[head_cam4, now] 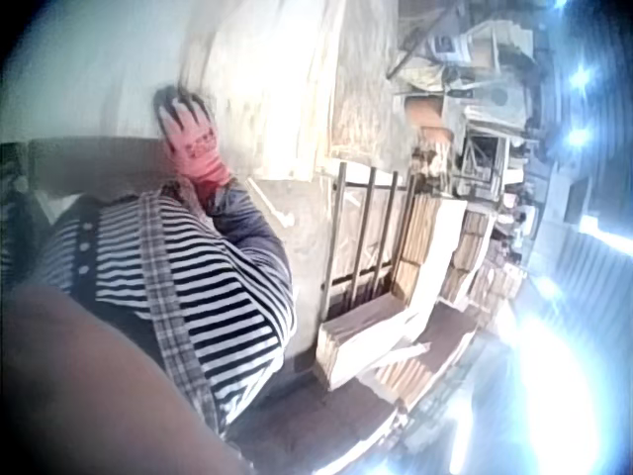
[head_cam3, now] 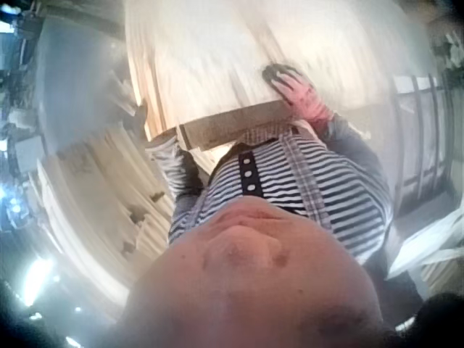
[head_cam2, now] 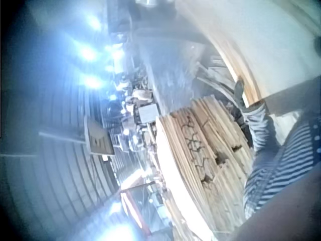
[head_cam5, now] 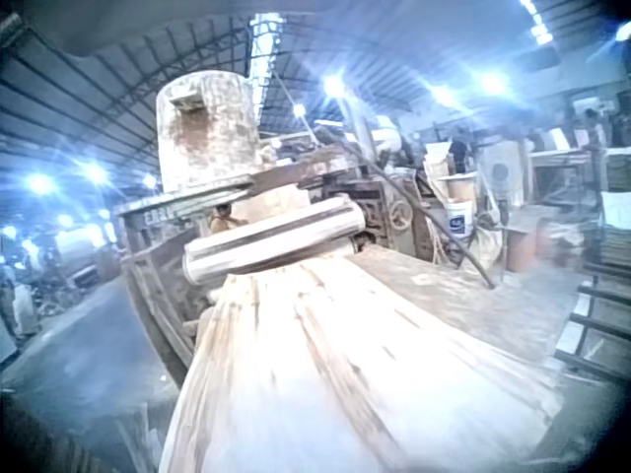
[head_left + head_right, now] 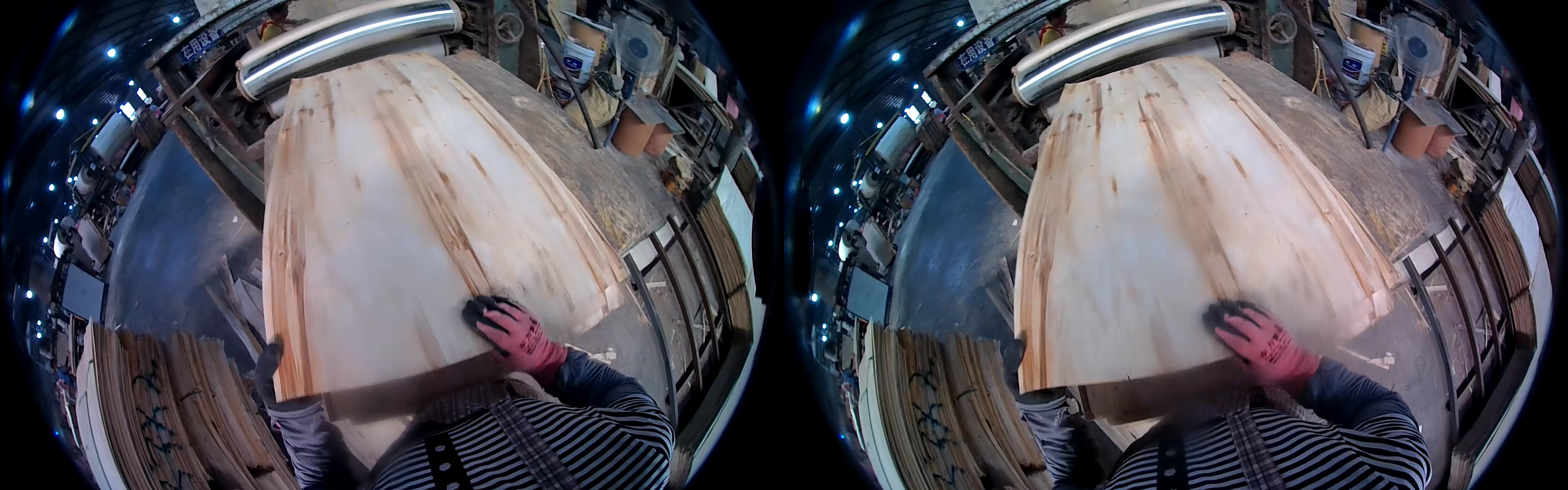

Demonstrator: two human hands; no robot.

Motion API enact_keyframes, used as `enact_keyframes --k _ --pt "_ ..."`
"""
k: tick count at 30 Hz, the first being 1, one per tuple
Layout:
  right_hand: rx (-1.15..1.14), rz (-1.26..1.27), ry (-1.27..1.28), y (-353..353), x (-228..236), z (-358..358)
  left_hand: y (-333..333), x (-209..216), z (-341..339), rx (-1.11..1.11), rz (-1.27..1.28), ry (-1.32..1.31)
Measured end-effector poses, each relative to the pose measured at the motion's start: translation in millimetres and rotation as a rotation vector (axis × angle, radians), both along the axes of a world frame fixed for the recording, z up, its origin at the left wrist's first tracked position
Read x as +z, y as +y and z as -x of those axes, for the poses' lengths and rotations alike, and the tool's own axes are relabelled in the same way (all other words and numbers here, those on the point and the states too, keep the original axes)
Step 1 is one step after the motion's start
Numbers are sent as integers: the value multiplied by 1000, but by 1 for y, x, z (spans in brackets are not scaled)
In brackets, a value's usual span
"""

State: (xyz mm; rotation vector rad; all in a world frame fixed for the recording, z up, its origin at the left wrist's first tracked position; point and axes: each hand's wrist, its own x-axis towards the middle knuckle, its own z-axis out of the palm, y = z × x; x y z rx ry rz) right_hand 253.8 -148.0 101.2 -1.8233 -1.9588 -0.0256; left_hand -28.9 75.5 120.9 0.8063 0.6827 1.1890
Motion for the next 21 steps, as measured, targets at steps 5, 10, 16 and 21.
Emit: enact_keyframes --k 5,10,16,21 --pt "10 -64 -200 77 17 -47 21 -77 30 -222 288 -579" --pt "-8 -112 -280 174 -22 -111 -61 -96 15 27 -204 706" --pt "-518 -83 -282 272 -48 -123 -101 -92 15 16 -640 1719" --pt "-215 -104 -53 225 -36 -57 -86 -125 31 94 -584 1773"
